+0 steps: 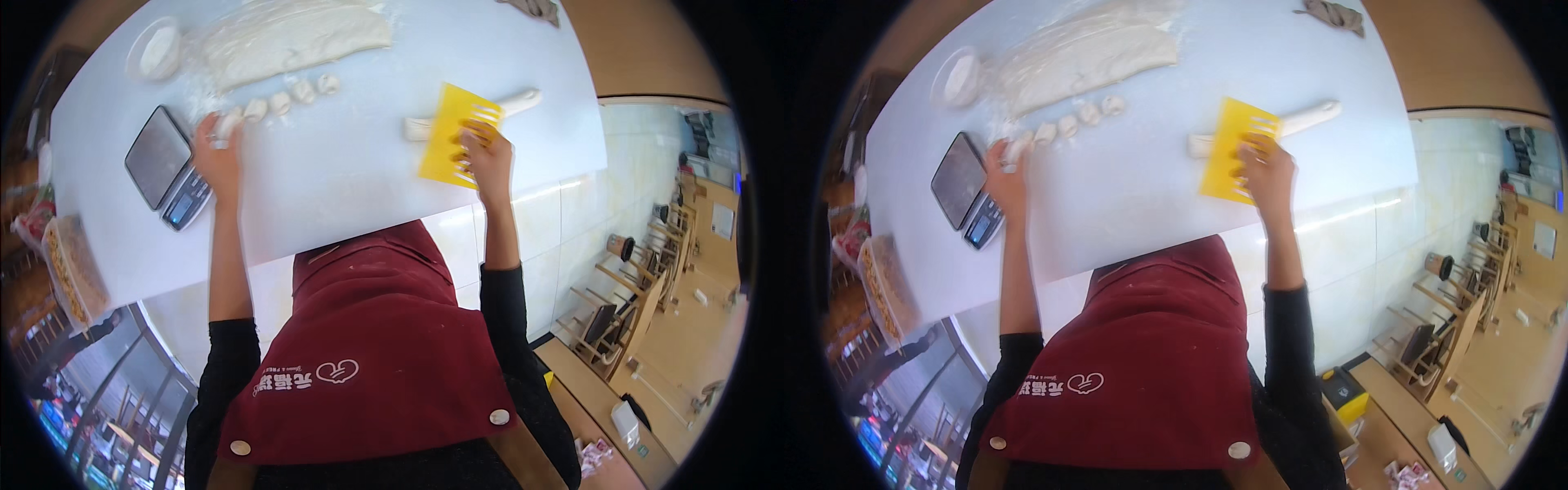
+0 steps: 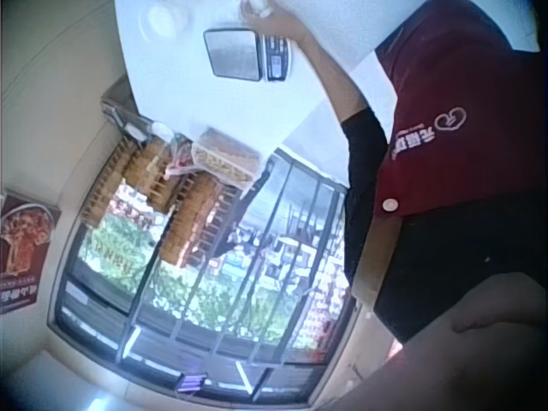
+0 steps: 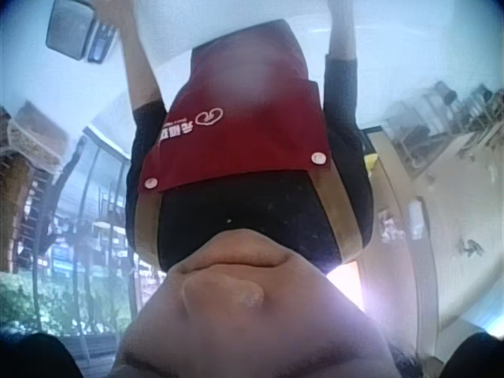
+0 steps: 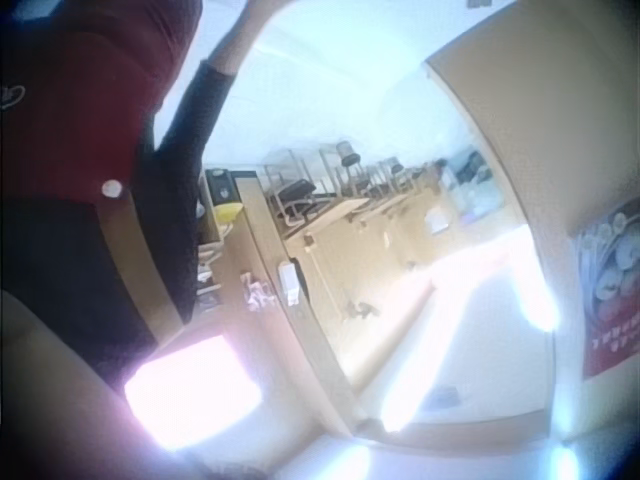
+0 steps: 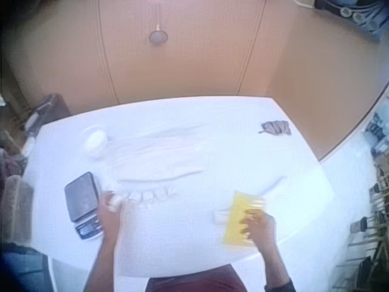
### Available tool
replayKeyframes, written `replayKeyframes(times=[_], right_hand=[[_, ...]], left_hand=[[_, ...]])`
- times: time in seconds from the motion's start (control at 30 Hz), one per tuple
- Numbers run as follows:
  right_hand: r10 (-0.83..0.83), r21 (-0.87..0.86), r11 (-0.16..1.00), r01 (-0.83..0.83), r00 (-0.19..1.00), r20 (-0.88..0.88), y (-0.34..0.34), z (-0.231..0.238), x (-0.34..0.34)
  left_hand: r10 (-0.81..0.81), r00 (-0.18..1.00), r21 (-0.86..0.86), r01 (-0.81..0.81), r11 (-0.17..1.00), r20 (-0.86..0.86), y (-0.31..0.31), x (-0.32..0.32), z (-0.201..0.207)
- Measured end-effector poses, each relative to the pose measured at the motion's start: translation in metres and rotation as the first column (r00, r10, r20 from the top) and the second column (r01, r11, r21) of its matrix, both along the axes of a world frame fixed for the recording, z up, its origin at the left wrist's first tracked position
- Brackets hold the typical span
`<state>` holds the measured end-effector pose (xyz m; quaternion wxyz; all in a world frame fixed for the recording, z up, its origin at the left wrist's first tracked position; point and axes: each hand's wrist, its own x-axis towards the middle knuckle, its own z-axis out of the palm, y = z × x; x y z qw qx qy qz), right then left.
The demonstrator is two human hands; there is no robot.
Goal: The person retrieves a green thermos, pours hot water into a pot, and then moves to a prep table. They roll a large piece of dough into a long rope, cut it into small pieces with a yellow scraper, and weigh each piece on a digital scale before setting them aside.
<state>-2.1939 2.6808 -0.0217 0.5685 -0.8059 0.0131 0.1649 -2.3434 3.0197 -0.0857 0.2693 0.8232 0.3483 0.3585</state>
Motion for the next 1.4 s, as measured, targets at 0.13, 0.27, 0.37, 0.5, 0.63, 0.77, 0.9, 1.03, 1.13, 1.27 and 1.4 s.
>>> replayKeyframes(times=[0.13, 0.27, 0.37, 0.5, 0.63, 0.77, 0.9, 1.03, 1.13, 1.27, 1.4], right_hand=[[-0.188, -0.038, 0.982, 0.187, 0.982, -0.028, -0.034, 0.003, -0.012], [-0.244, -0.085, 0.967, 0.241, 0.969, -0.024, -0.052, 0.006, -0.010], [-0.247, -0.225, 0.942, 0.249, 0.968, 0.041, -0.072, 0.006, -0.002], [-0.038, -0.805, 0.584, 0.104, 0.994, 0.101, -0.101, -0.001, 0.004], [-0.095, -0.776, 0.627, 0.069, 0.995, 0.012, -0.112, -0.009, 0.000], [-0.112, -0.761, 0.645, 0.073, 0.994, 0.000, -0.110, -0.010, -0.002], [-0.126, -0.760, 0.643, 0.092, 0.992, 0.013, -0.108, -0.009, -0.003], [-0.090, -0.769, 0.631, 0.098, 0.995, 0.053, -0.108, -0.012, -0.004], [-0.114, -0.763, 0.638, 0.102, 0.993, 0.037, -0.108, -0.013, -0.005], [-0.098, -0.771, 0.627, 0.109, 0.993, 0.061, -0.108, -0.014, -0.005], [-0.134, -0.758, 0.643, 0.111, 0.991, 0.032, -0.112, -0.018, -0.004]], left_hand=[[0.115, 0.979, -0.076, -0.129, 0.989, -0.168, 0.090, -0.065, 0.008], [0.102, 0.959, 0.396, 0.012, 0.918, -0.265, 0.110, -0.091, 0.003], [0.159, 0.981, 0.231, -0.130, 0.964, -0.112, 0.114, -0.102, 0.004], [0.236, 0.969, 0.188, -0.218, 0.958, -0.074, 0.123, -0.120, 0.007], [0.301, 0.949, -0.031, -0.305, 0.952, -0.092, 0.123, -0.131, 0.002], [0.231, 0.973, -0.023, -0.231, 0.973, -0.024, 0.119, -0.127, -0.003], [0.180, 0.980, -0.032, -0.183, 0.983, -0.081, 0.116, -0.120, -0.005], [0.117, 0.967, 0.094, -0.097, 0.991, -0.226, 0.111, -0.113, -0.009], [0.123, 0.957, 0.090, -0.103, 0.991, -0.262, 0.106, -0.105, -0.008], [0.060, 0.986, -0.070, -0.071, 0.995, -0.155, 0.091, -0.080, 0.000], [-0.157, 0.982, -0.211, 0.177, 0.961, 0.108, 0.050, -0.005, -0.001]])
